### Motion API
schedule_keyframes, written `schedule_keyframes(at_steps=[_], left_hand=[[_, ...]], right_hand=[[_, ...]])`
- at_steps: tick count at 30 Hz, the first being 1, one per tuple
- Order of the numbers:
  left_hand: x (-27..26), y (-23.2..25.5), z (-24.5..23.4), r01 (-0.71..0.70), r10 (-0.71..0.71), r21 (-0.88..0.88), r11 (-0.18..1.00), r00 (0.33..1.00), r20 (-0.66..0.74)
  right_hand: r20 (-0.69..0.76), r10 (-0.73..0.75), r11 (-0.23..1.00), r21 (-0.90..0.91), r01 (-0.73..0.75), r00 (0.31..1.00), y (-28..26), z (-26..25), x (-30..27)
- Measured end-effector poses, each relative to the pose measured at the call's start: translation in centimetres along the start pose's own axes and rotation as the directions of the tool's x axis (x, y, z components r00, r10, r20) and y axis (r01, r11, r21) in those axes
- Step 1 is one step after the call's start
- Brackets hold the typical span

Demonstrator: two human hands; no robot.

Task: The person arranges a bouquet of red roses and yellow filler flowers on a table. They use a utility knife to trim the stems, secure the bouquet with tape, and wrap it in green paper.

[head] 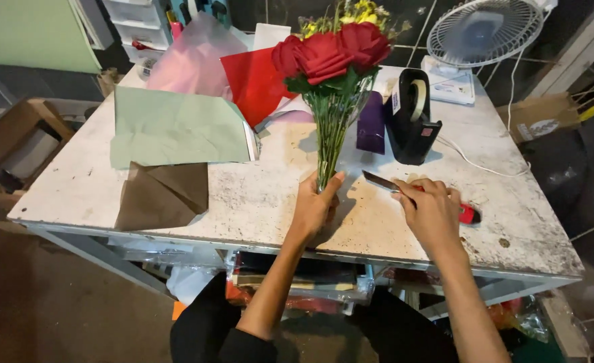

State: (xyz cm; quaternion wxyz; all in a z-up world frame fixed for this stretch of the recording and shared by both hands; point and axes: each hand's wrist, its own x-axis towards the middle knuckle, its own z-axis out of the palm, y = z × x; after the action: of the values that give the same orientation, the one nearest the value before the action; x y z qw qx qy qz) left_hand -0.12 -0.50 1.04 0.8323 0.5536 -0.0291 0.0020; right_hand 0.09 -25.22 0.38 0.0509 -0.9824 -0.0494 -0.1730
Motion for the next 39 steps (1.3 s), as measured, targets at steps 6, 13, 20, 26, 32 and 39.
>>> schedule_keyframes(at_steps=[6, 13, 20, 26, 32, 39], left_hand=[[-0.7, 1.1, -0.1, -0.006, 0.004, 0.048, 0.999, 0.999, 0.04], [0.2, -1.3, -1.2, -0.017, 0.026, -0.064, 0.998, 0.988, 0.151], [0.8, -1.5, -1.6, -0.024, 0.024, -0.005, 1.0, 0.973, 0.228], [-0.3, -1.1, -1.2, 0.004, -0.006, 0.008, 1.0, 0.961, 0.278], [0.6, -1.8, -1.4, 0.041, -0.044, 0.021, 0.999, 0.968, 0.245], [0.2, -0.9, -1.0, 0.066, -0.065, -0.005, 0.998, 0.986, 0.15]], right_hand=[[-0.1, -0.024, 0.982, 0.184, 0.042, 0.995, -4.8, -5.0, 0.3], [0.004, -0.14, 0.386, 0.921, 0.051, 0.99, -8.8, -3.5, 3.9], [0.022, -0.035, 0.264, 0.964, -0.012, 0.999, -9.9, -0.8, 5.3], [-0.147, 0.041, 0.585, 0.805, 0.095, 0.988, -7.9, 4.3, 8.6], [-0.111, 0.27, 0.564, 0.824, -0.063, 0.957, -9.4, -2.6, 6.7], [-0.16, 0.484, 0.509, 0.851, -0.128, 0.86, -0.1, -7.1, 0.8]])
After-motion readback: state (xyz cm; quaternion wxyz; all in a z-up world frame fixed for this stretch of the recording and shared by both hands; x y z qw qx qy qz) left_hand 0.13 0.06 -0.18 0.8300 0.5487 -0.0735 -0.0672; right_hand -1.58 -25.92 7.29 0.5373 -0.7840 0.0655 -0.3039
